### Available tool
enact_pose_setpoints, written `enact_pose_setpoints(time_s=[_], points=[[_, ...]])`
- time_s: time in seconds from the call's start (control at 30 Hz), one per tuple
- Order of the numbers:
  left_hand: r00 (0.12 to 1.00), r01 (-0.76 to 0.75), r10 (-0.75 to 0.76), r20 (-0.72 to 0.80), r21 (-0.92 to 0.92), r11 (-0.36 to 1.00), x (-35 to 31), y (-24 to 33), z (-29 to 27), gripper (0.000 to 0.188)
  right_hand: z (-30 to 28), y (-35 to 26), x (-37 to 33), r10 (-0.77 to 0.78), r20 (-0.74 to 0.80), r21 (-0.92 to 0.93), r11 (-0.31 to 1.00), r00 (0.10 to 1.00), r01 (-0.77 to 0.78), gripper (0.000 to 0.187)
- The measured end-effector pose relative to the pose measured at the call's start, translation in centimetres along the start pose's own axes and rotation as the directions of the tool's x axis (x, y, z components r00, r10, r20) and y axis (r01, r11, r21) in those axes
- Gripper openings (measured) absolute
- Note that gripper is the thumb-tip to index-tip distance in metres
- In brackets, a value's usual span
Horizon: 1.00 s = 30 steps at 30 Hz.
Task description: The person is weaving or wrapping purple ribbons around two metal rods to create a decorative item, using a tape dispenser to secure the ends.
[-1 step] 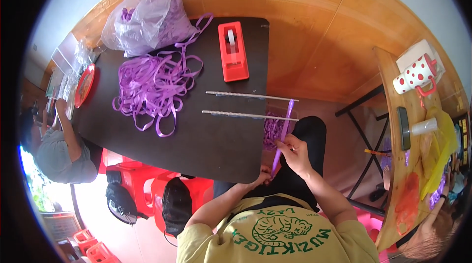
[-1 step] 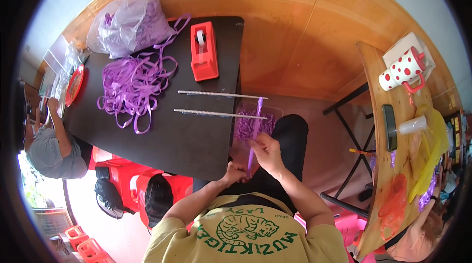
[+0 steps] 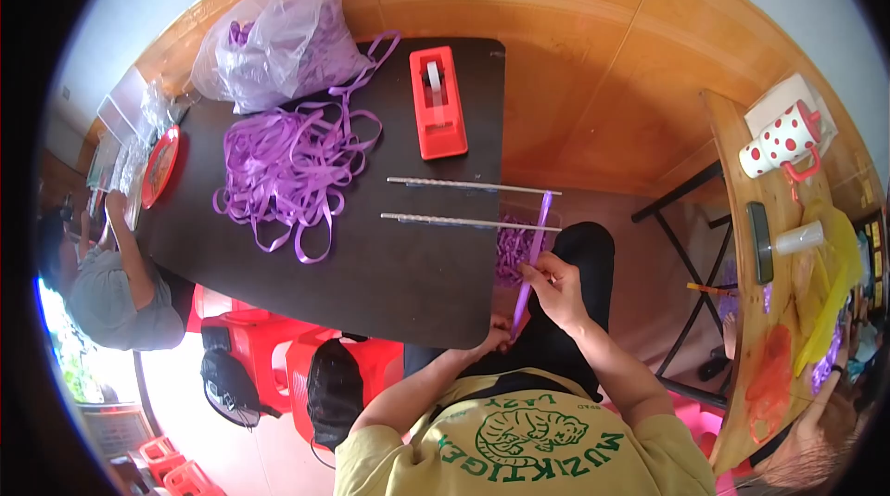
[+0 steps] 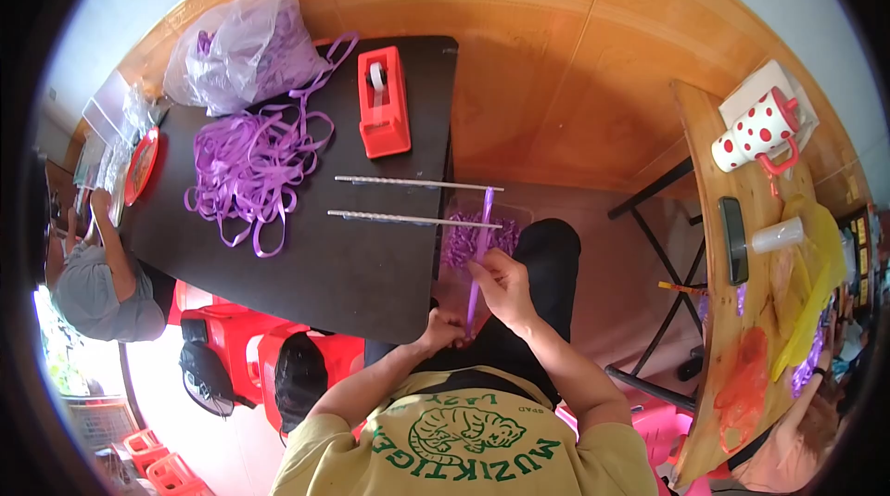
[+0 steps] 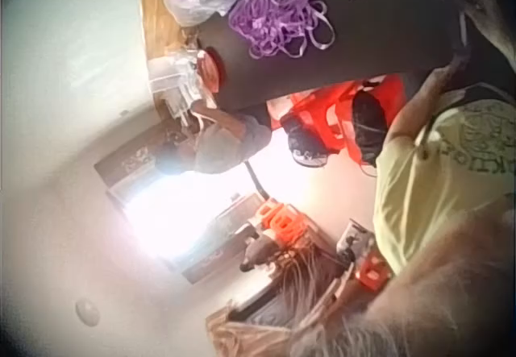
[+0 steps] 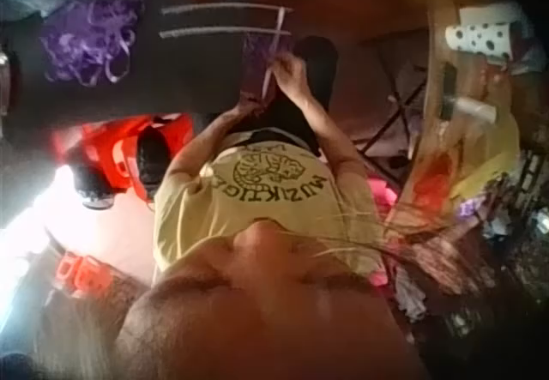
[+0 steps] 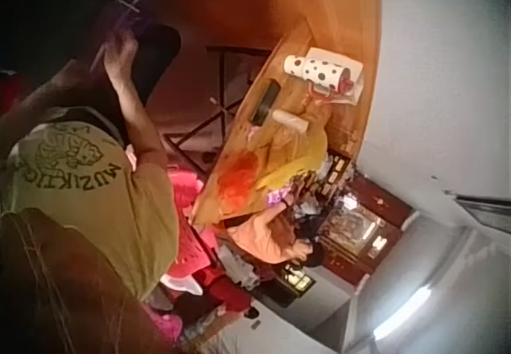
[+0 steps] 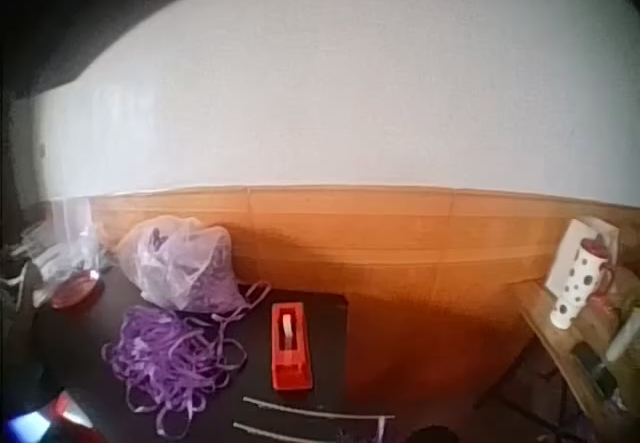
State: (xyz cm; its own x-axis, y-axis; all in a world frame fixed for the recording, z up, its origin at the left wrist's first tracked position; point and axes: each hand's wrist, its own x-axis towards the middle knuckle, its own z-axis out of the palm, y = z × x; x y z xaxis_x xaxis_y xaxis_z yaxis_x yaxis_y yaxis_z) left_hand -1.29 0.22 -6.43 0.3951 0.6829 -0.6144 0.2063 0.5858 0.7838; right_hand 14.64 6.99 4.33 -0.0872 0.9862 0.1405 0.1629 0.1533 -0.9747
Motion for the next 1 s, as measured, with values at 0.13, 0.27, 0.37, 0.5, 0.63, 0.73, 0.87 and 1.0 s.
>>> enact_pose_setpoints(time_s=[0.13, 0.27, 0.37, 0.5, 0.63, 0.73, 0.87, 1.0], points=[[0.989, -0.142, 0.140, -0.036, -0.052, 0.988, 0.3, -1.7, 0.1, 0.007, 0.1, -1.4, 0.4, 0.006, 0.000, 0.029, 1.000, 1.000, -0.006, 0.015], [0.696, -0.509, 0.621, -0.360, 0.362, 0.781, -3.0, 1.8, 2.7, 0.046, -1.0, 0.9, -0.5, 0.114, 0.028, 0.097, 0.988, 0.993, -0.116, 0.012], [0.681, -0.537, 0.640, -0.355, 0.351, 0.767, -5.3, 9.3, 4.2, 0.058, -1.7, 2.0, -0.4, 0.094, -0.023, 0.115, 0.989, 0.995, -0.091, 0.007], [0.522, -0.570, 0.723, -0.453, 0.445, 0.690, -1.3, 12.8, 3.6, 0.054, -1.2, 1.3, -0.3, 0.148, 0.009, 0.146, 0.978, 0.989, -0.148, 0.005], [0.485, -0.819, 0.670, -0.562, -0.023, 0.573, 1.5, 17.0, 3.4, 0.052, -1.3, 0.5, -0.7, 0.228, 0.064, 0.286, 0.929, 0.972, -0.237, 0.013], [0.534, -0.830, 0.639, -0.553, -0.200, 0.520, 2.4, 18.4, 3.3, 0.046, -1.5, 1.2, -0.7, 0.166, 0.051, 0.283, 0.943, 0.985, -0.173, 0.015], [0.617, -0.779, 0.584, -0.528, -0.302, 0.550, 2.8, 18.6, 3.3, 0.037, -1.7, 0.2, -0.7, 0.282, 0.099, 0.381, 0.875, 0.954, -0.299, 0.018], [0.698, -0.710, 0.504, -0.509, -0.398, 0.581, 2.5, 19.6, 3.4, 0.026, -2.0, 1.0, -0.6, 0.232, 0.103, 0.321, 0.913, 0.967, -0.254, 0.021]])
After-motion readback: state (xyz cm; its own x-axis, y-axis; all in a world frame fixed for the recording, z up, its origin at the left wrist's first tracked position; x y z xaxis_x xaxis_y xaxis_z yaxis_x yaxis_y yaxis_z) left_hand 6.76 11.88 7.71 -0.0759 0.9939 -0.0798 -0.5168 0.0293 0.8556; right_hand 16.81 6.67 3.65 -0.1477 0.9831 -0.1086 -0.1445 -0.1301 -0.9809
